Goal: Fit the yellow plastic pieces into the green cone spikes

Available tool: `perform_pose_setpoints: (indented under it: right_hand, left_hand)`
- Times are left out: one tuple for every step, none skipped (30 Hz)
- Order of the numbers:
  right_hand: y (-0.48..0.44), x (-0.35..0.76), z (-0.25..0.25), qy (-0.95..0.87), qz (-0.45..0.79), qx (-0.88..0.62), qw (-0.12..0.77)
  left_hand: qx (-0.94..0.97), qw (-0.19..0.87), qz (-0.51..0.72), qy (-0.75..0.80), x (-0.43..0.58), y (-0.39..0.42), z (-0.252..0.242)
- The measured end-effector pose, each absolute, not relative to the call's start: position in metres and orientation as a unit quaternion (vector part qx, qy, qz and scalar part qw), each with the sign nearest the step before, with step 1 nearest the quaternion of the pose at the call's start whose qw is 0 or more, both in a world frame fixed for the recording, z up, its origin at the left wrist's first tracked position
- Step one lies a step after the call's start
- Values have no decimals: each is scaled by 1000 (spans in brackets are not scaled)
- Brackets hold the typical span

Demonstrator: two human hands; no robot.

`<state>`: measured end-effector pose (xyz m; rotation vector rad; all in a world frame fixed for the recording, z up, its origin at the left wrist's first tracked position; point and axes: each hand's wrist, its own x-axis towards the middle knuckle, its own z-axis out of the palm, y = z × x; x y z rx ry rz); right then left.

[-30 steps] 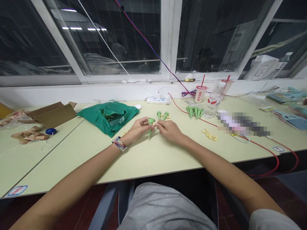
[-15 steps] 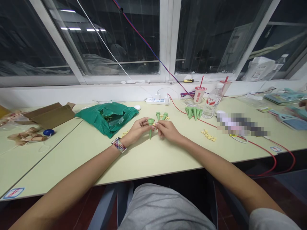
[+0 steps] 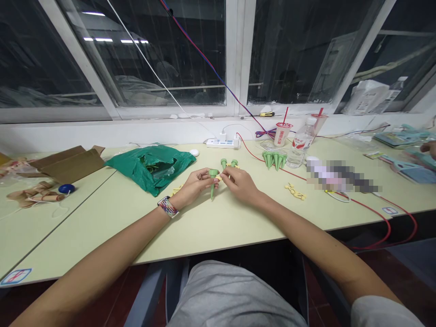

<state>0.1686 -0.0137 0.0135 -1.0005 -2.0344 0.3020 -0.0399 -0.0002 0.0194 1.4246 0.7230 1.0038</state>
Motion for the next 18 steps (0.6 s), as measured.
perform_pose_setpoints:
  right_hand:
    - [-14,169,13,-813,117,-395,413]
    - [-15,169,13,-816,114,-391,410]
    - [-16,169,13,-819,112,-389,406]
    - [-16,169,13,-822,112,-387,403]
    - [-16,169,12,-822,114,-386,402]
    - [-15,169,12,-821,118,-386,403]
    - [-15,169,12,-819,126,-385,406]
    - [-14,169,12,-815,137,-383,412]
    - [-13,169,12,-810,153,-382,419]
    - [-12,168,11,-802,179,-380,425]
    - [-10,167,11,-792,214,-377,430]
    - [-9,166,10,-778,258,-375,433]
    - [-8,165,10,-761,307,-373,433]
    - [-8,164,9,-744,354,-371,429]
    - [-7,164,9,-728,394,-370,421]
    - [-7,164,9,-716,422,-372,413]
    - [-8,163,9,-712,433,-375,406]
    - [-9,164,9,-719,423,-380,400]
  left_hand:
    - [610,587,431,310,-40,-1,20]
    - [609,588,432,310,-40,-1,20]
    - [608,589,432,311,-40,-1,20]
    - [608,589,431,311,-40,-1,20]
    - [609,588,431,313,-40,-1,20]
    - [612,583,431,314,-40,-1,20]
    - [617,576,433,317,-39,-1,20]
    - [623,565,435,321,-39,-1,21]
    - [631,552,438,325,-38,-1,22]
    - [639,537,440,331,-38,-2,23]
    - [647,521,442,338,-37,-3,24]
    - [654,505,445,345,-36,-4,26]
    - [660,491,447,351,-36,-6,28]
    - [663,484,448,356,-35,-7,29]
    - [663,482,448,357,-35,-7,30]
    - [659,488,447,357,-35,-7,30]
    - [654,502,443,353,-36,-7,30]
    - [646,522,437,347,-36,-6,28]
